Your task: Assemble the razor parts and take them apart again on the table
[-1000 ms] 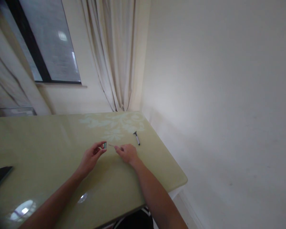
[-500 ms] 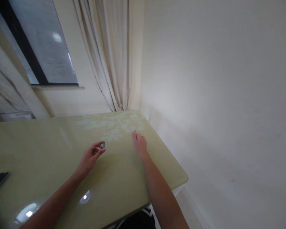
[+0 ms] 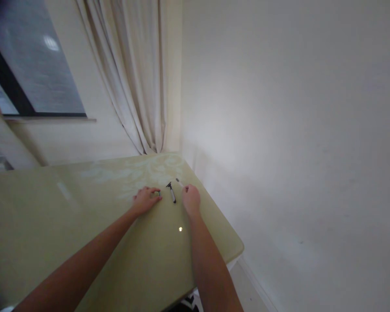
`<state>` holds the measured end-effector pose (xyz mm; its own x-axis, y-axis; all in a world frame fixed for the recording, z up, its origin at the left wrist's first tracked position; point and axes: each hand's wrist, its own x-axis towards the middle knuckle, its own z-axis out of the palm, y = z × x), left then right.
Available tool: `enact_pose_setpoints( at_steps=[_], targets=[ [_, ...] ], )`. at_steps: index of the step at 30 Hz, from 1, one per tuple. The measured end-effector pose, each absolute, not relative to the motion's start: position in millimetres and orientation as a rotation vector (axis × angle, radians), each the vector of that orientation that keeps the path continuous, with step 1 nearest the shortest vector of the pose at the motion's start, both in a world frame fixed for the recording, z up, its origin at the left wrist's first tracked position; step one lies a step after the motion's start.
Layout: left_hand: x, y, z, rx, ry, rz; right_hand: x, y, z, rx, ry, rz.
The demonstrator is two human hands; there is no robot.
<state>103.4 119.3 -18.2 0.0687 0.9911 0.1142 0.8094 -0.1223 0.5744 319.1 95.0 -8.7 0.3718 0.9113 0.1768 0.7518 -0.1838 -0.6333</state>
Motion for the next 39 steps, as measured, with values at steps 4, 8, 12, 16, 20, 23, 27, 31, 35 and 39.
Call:
enact_pose_setpoints(
  at_steps=[4,8,12,16,20,23,27,31,35,39],
  targets=[
    [104.8,126.6,-20.9,2.072,1.81,0.656,319.4,96.8,-13.1,-1.982,-1.431,0.228],
    [100.8,125.5,-23.7,2.097,1.804,0.63,319.4,102.7,-22.0,-1.928,-1.499,0.14],
    [101.6,123.7,-24.5,2.104,1.795,0.634,320.6,106.1,-32.7,-1.892,-1.524,0.087],
    [101.8,122.2,-24.9,2.108,1.778,0.651,321.4,106.0,-37.7,-1.904,-1.53,0.05],
    [100.4,121.1,-25.1,2.104,1.741,0.677,321.3,103.1,-35.7,-1.889,-1.517,0.042],
    [99.7,120.9,-25.7,2.086,1.701,0.729,319.2,97.8,-27.9,-1.839,-1.484,0.04],
    [96.0,119.1,-26.8,2.023,1.61,0.855,303.8,86.4,-14.3,-1.639,-1.452,0.0],
    [86.0,107.7,-25.1,1.947,1.422,0.99,272.2,72.9,-9.8,-1.358,-1.666,0.139],
    [73.2,79.2,-23.2,1.913,1.219,1.025,243.7,57.5,-9.6,-1.118,-1.975,0.302],
    [58.6,39.4,-23.4,1.795,0.988,0.98,228.1,41.1,-3.8,-1.025,-2.119,0.354]
  ],
)
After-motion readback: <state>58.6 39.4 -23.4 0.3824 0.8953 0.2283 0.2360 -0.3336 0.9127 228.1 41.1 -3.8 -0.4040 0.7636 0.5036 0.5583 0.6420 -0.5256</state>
